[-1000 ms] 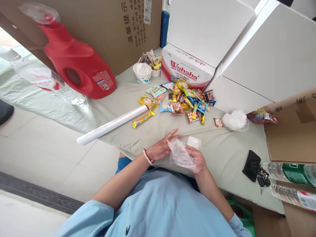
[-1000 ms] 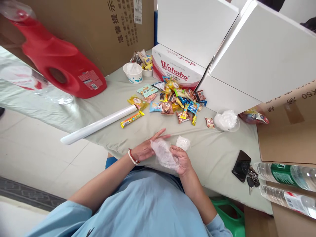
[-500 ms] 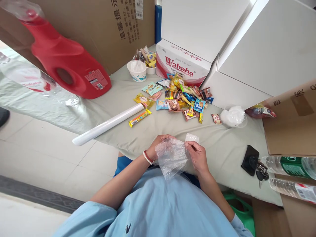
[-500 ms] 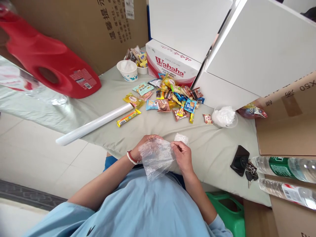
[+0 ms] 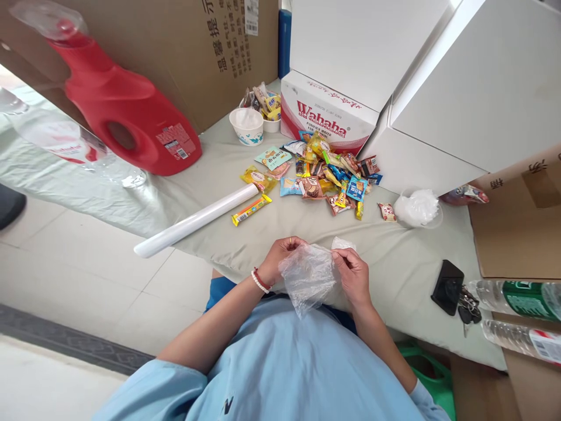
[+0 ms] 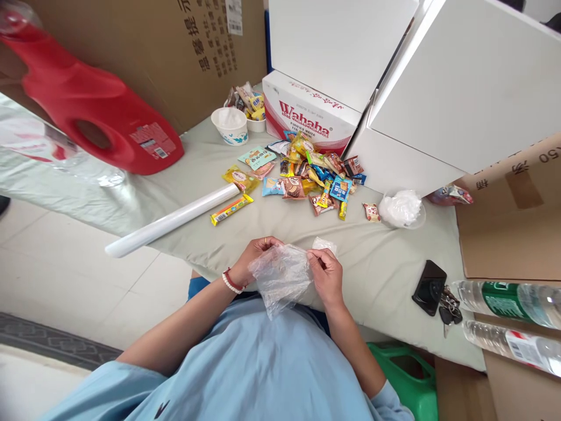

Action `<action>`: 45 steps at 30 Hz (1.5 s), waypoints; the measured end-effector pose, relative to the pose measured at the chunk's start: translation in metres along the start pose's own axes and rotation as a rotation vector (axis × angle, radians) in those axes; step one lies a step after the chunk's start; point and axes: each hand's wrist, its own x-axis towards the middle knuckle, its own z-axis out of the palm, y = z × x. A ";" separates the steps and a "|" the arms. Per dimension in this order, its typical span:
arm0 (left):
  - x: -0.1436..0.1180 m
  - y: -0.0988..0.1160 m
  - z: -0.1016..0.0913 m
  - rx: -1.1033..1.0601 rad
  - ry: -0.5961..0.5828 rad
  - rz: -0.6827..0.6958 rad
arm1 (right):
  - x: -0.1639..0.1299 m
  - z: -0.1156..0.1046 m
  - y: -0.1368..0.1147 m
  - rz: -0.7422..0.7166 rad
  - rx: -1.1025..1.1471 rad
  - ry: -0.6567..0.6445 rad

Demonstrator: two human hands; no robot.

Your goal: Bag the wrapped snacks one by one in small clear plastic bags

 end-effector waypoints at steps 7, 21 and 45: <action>-0.009 0.008 0.003 0.089 -0.097 0.071 | 0.007 -0.005 -0.008 -0.114 -0.093 -0.159; -0.014 0.021 -0.008 0.293 -0.073 0.204 | 0.016 -0.015 -0.018 -0.053 -0.059 -0.145; -0.013 0.000 0.013 0.005 0.292 0.107 | 0.017 -0.019 0.005 0.267 0.226 0.178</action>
